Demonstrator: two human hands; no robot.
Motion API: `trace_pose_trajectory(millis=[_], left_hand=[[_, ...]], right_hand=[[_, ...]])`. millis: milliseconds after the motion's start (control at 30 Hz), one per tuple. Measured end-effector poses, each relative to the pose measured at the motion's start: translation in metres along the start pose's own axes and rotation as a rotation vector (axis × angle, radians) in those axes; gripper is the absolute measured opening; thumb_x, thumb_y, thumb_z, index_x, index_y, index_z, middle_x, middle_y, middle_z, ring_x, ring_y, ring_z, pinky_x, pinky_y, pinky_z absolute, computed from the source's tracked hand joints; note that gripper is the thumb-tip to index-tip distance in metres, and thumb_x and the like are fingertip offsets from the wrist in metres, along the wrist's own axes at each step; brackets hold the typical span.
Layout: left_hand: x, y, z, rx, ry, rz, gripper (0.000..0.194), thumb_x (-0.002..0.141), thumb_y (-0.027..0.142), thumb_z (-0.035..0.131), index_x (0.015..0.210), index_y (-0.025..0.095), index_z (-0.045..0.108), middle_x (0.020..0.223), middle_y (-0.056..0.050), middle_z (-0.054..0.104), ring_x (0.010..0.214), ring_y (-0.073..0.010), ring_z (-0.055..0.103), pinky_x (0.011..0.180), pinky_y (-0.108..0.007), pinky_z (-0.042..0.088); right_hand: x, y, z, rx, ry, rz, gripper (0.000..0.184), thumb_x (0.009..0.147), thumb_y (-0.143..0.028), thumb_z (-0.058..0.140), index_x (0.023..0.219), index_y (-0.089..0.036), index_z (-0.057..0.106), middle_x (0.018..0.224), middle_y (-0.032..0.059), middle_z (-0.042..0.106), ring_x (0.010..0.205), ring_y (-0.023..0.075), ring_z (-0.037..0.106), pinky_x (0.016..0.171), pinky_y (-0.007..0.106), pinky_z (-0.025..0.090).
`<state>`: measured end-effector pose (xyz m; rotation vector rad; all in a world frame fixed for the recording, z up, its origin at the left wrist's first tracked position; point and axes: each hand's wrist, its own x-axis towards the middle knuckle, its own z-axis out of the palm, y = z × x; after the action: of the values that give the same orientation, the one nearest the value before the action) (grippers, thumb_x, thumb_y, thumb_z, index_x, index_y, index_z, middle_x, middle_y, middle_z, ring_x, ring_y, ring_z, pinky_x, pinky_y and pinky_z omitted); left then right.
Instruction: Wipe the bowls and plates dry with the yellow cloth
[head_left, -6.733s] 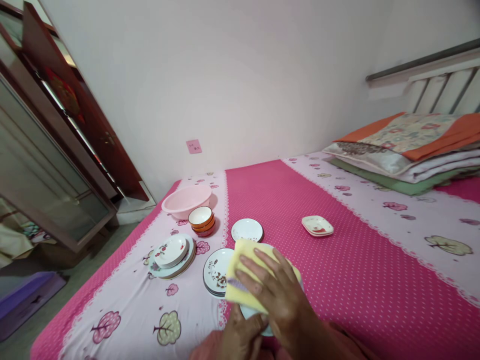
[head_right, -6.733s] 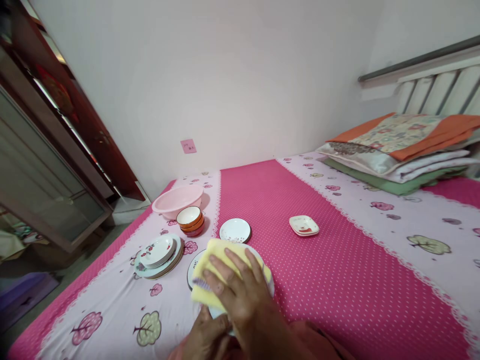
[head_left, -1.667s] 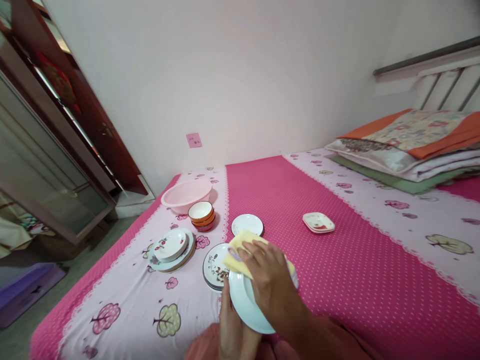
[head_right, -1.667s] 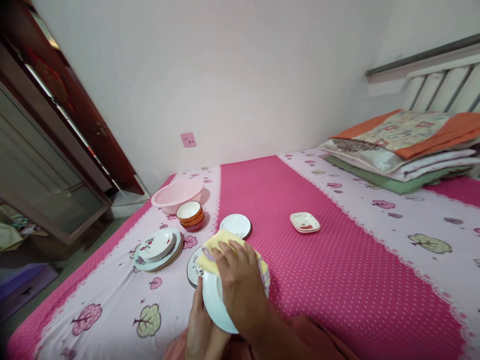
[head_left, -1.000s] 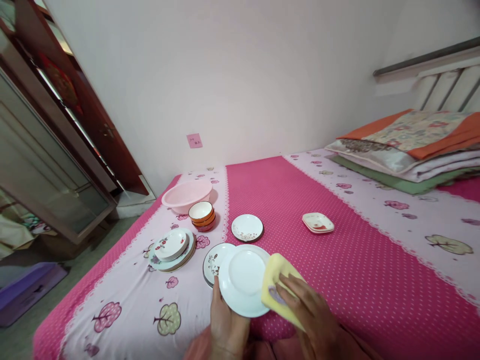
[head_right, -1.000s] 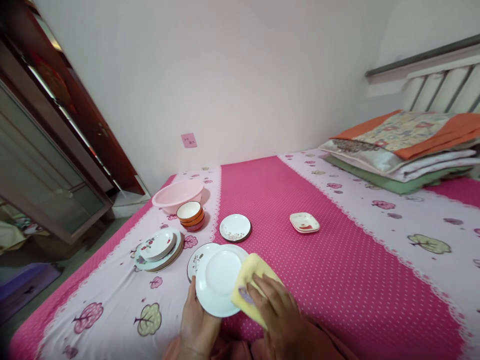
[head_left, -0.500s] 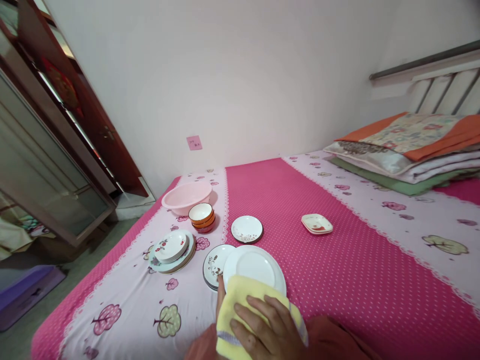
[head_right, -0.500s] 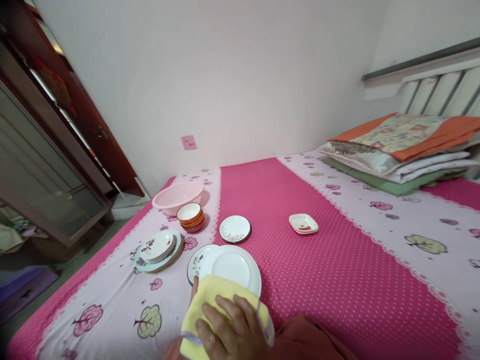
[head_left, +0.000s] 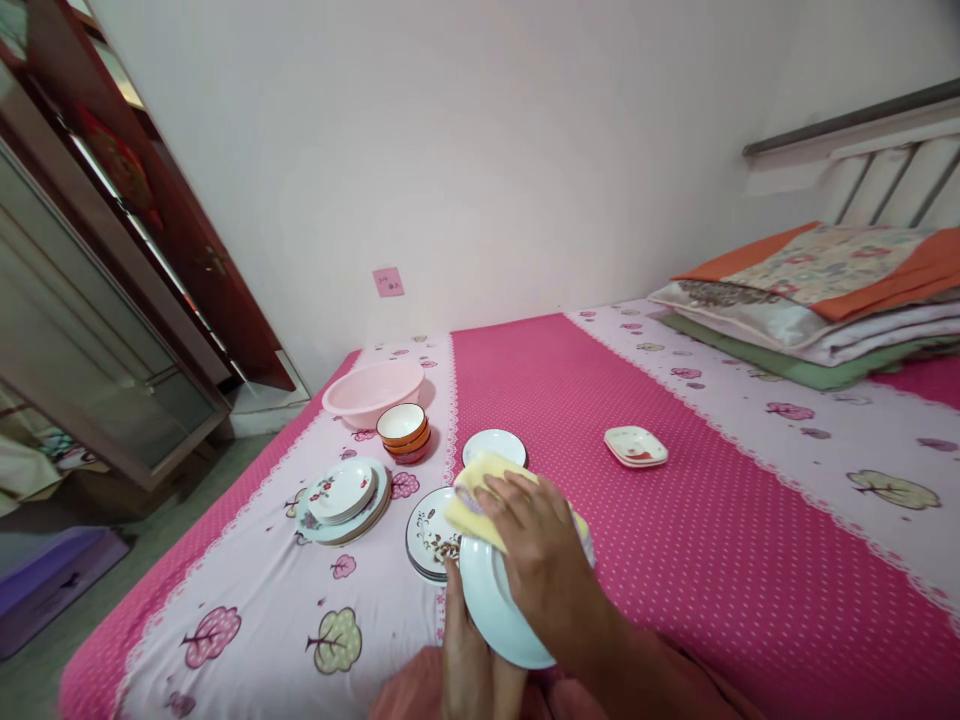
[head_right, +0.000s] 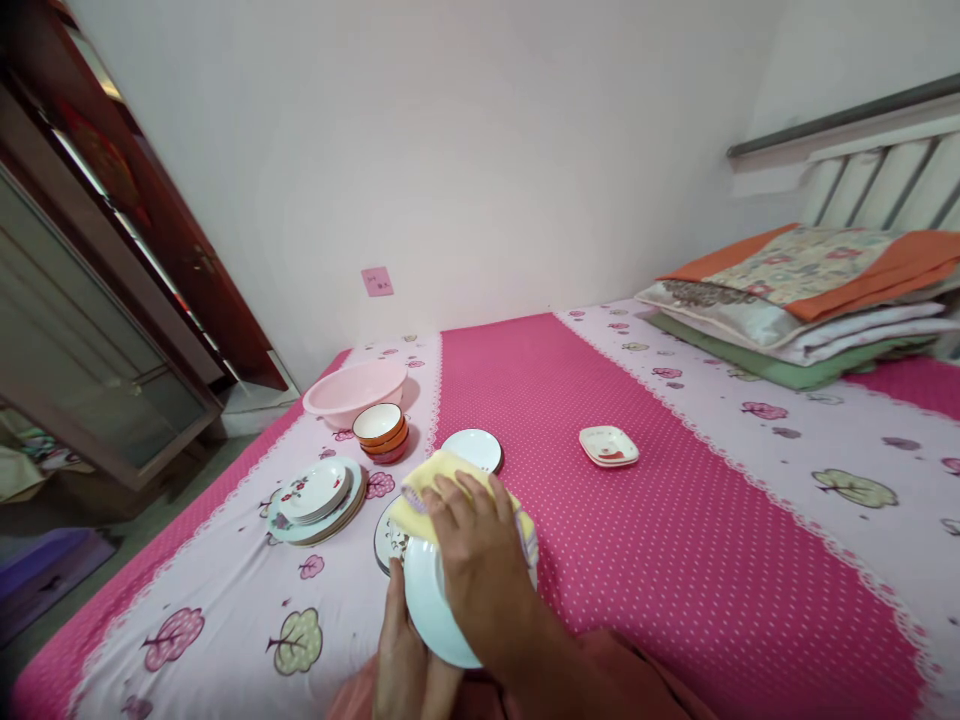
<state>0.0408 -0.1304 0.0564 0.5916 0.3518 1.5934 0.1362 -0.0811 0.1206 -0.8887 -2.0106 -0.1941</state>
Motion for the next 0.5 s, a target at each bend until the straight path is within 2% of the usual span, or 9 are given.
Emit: trace_pose_trajectory(millis=[100,267,367,500], left_hand=[[0.000,0.000,-0.001,-0.241,-0.089,-0.091,0.063,0.106,0.064,0.028,0.144,0.029,0.064,0.158,-0.008,0.054,0.155,-0.0307,0.038,0.132,-0.049,0.011],[0.005,0.009,0.001,-0.278,-0.117,-0.123,0.066,0.106,0.065,0.025,0.143,0.027,0.065,0.158,-0.008,0.052,0.153,-0.0286,0.040,0.132,-0.043,0.008],[0.009,0.015,-0.003,-0.285,-0.176,-0.132,0.066,0.106,0.063,0.022,0.145,0.027,0.062,0.157,-0.006,0.053,0.154,-0.0266,0.040,0.132,-0.042,0.007],[0.012,0.019,-0.009,-0.292,-0.302,-0.150,0.067,0.108,0.060,0.016,0.149,0.028,0.057,0.157,-0.005,0.053,0.155,-0.0246,0.038,0.132,-0.041,0.003]], right_hand=[[-0.002,0.026,0.001,-0.020,-0.061,0.082,0.053,0.094,-0.002,0.043,0.143,-0.017,0.059,0.137,0.0123,0.070,0.126,0.0304,0.060,0.106,0.050,0.047],[-0.029,0.055,-0.004,0.012,-0.049,0.124,0.055,0.096,-0.002,0.043,0.149,-0.018,0.053,0.139,0.0125,0.068,0.126,0.0272,0.063,0.104,0.046,0.055],[-0.050,0.062,-0.009,0.010,-0.007,0.119,0.054,0.099,-0.007,0.046,0.151,-0.020,0.050,0.135,0.0122,0.071,0.122,0.0266,0.067,0.102,0.045,0.058],[-0.076,0.058,-0.019,-0.006,0.027,0.076,0.048,0.104,-0.013,0.044,0.151,-0.020,0.052,0.135,0.0130,0.071,0.125,0.0270,0.067,0.104,0.043,0.057]])
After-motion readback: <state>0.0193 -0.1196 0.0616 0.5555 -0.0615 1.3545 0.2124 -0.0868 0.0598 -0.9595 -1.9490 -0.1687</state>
